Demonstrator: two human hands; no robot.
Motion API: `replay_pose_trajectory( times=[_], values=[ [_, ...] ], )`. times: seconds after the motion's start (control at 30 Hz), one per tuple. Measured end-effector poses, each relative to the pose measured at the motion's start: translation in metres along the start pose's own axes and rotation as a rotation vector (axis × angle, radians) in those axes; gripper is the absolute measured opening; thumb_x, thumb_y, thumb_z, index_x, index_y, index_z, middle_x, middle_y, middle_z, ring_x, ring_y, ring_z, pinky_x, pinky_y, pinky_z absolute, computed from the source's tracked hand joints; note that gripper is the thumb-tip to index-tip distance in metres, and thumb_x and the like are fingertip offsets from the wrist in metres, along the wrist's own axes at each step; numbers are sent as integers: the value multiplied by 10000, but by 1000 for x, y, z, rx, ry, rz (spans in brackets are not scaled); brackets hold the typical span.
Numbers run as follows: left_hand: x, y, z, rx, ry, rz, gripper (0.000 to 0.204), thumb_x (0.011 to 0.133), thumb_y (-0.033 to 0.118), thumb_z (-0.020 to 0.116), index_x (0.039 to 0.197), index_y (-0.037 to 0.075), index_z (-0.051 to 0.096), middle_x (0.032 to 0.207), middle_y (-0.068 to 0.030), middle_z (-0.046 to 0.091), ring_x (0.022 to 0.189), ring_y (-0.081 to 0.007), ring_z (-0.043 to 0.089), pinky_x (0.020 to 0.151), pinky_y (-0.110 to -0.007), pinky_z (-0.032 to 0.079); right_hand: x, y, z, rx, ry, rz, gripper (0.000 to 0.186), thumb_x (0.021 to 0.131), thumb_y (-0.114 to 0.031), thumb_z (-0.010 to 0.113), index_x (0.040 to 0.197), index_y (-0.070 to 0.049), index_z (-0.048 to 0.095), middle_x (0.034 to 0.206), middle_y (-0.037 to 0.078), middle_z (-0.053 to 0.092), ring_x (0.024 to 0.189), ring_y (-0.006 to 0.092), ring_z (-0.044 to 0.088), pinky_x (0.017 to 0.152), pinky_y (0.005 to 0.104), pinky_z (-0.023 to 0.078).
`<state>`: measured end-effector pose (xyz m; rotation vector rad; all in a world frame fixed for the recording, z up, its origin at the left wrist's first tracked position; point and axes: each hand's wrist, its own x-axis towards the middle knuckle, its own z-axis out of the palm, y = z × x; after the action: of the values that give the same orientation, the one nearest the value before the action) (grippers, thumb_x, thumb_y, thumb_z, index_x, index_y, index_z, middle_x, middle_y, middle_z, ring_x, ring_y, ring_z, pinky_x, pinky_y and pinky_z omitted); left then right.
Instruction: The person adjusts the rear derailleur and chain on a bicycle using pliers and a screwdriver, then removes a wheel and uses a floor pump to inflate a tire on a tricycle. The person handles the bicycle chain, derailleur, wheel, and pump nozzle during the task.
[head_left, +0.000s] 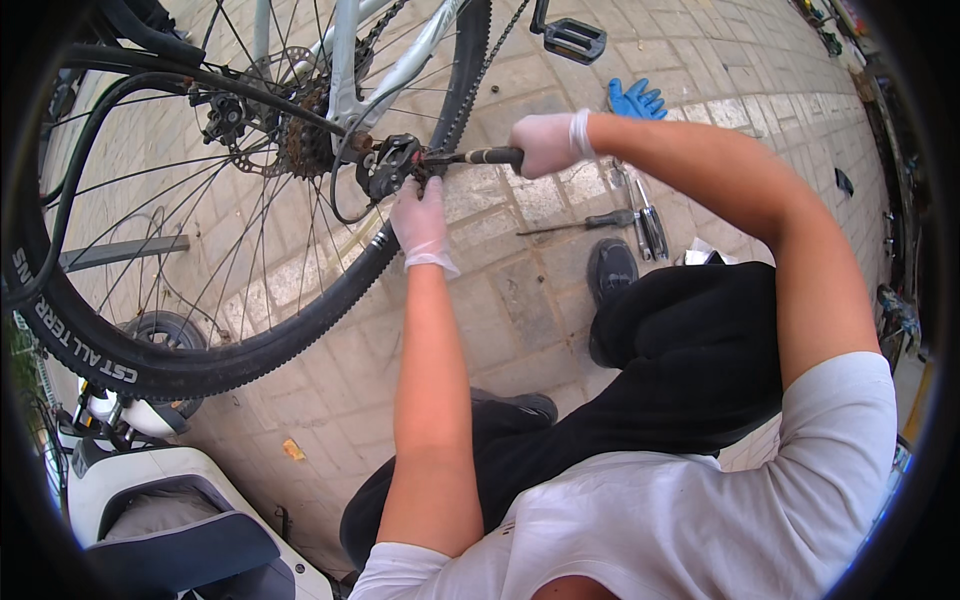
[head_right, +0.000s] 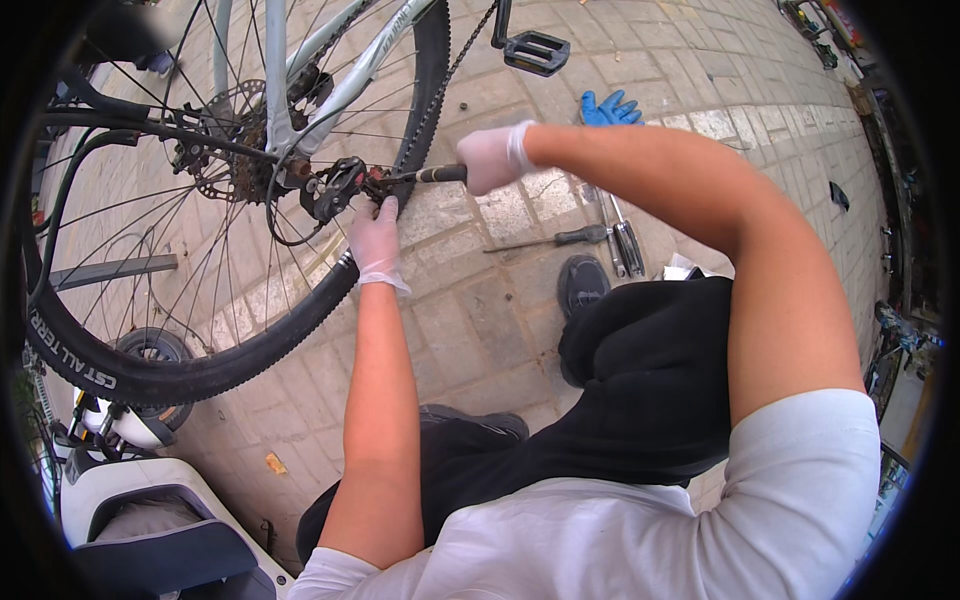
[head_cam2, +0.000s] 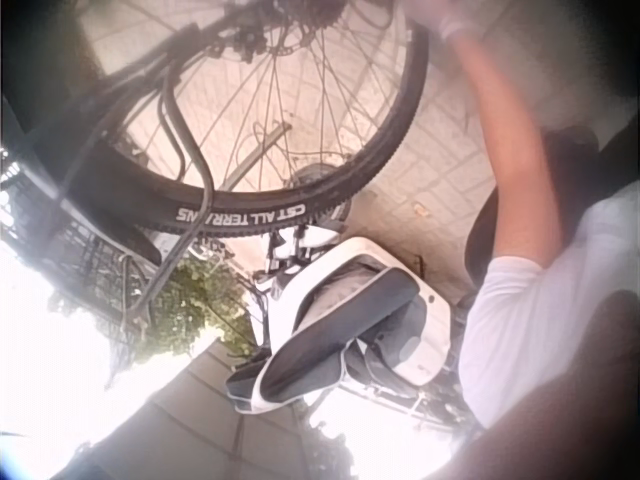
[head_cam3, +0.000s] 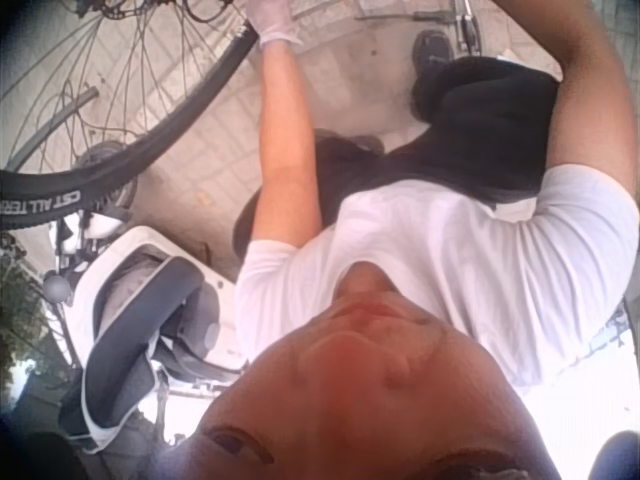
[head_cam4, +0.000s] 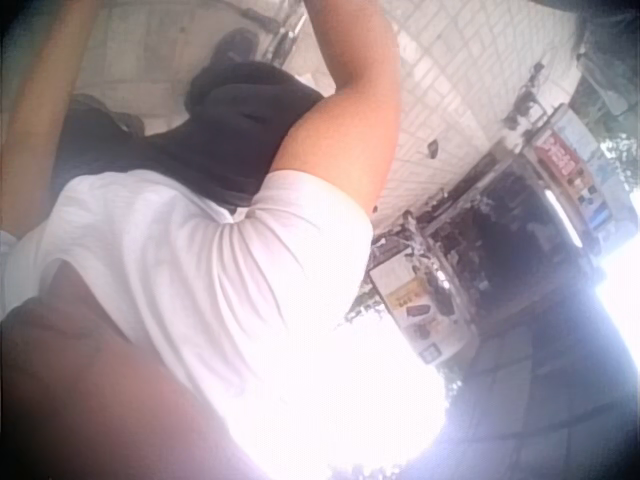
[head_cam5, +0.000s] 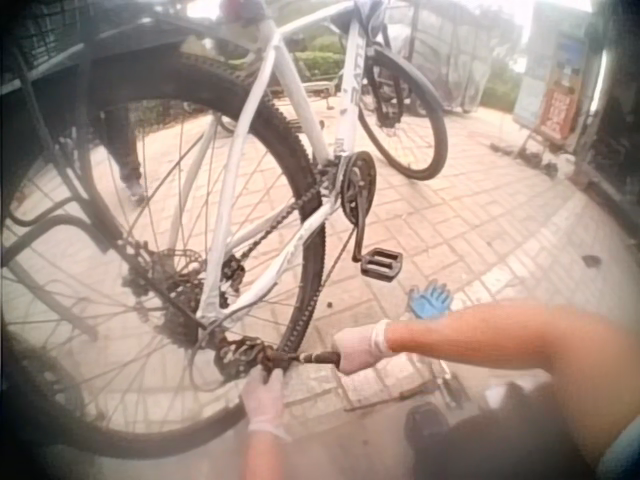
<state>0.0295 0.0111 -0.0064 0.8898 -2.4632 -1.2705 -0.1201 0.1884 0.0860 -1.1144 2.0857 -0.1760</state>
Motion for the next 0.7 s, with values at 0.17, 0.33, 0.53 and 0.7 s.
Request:
replay_pose_trajectory(
  times=[0.17, 0.33, 0.53, 0.7],
  values=[
    [1, -1, 2, 32, 41, 22, 346, 855, 277, 635, 996, -39, 654, 831, -213, 672, 788, -350, 648, 723, -401, 480, 5, 20, -23, 945, -501, 178, 268, 806, -189, 665, 982, 14, 672, 836, 108, 646, 664, 193, 624, 609, 346, 538],
    [0, -2, 2, -10, 6, -7, 347, 858, 283, 637, 986, -38, 656, 835, -214, 674, 793, -354, 650, 727, -407, 480, -11, 5, 10, -15, 91, 41, 251, 724, -138, 625, 933, -10, 678, 930, 144, 604, 848, 270, 609, 694, 384, 499],
    [0, -1, 5, -20, 46, 0, 334, 852, 274, 647, 972, -37, 656, 832, -214, 672, 786, -353, 649, 728, -408, 479, -23, -9, 27, -682, 428, -13, 220, 700, -134, 651, 884, -19, 687, 1065, 133, 527, 1002, 296, 536, 773, 428, 444],
    [0, -4, 4, -32, 46, 12, 335, 848, 279, 651, 964, -36, 656, 844, -226, 669, 801, -362, 649, 731, -411, 479, -20, -17, 29, -726, 457, -5, 204, 706, -142, 650, 869, -27, 690, 1056, 140, 531, 1001, 298, 536, 754, 432, 448]
  ],
)
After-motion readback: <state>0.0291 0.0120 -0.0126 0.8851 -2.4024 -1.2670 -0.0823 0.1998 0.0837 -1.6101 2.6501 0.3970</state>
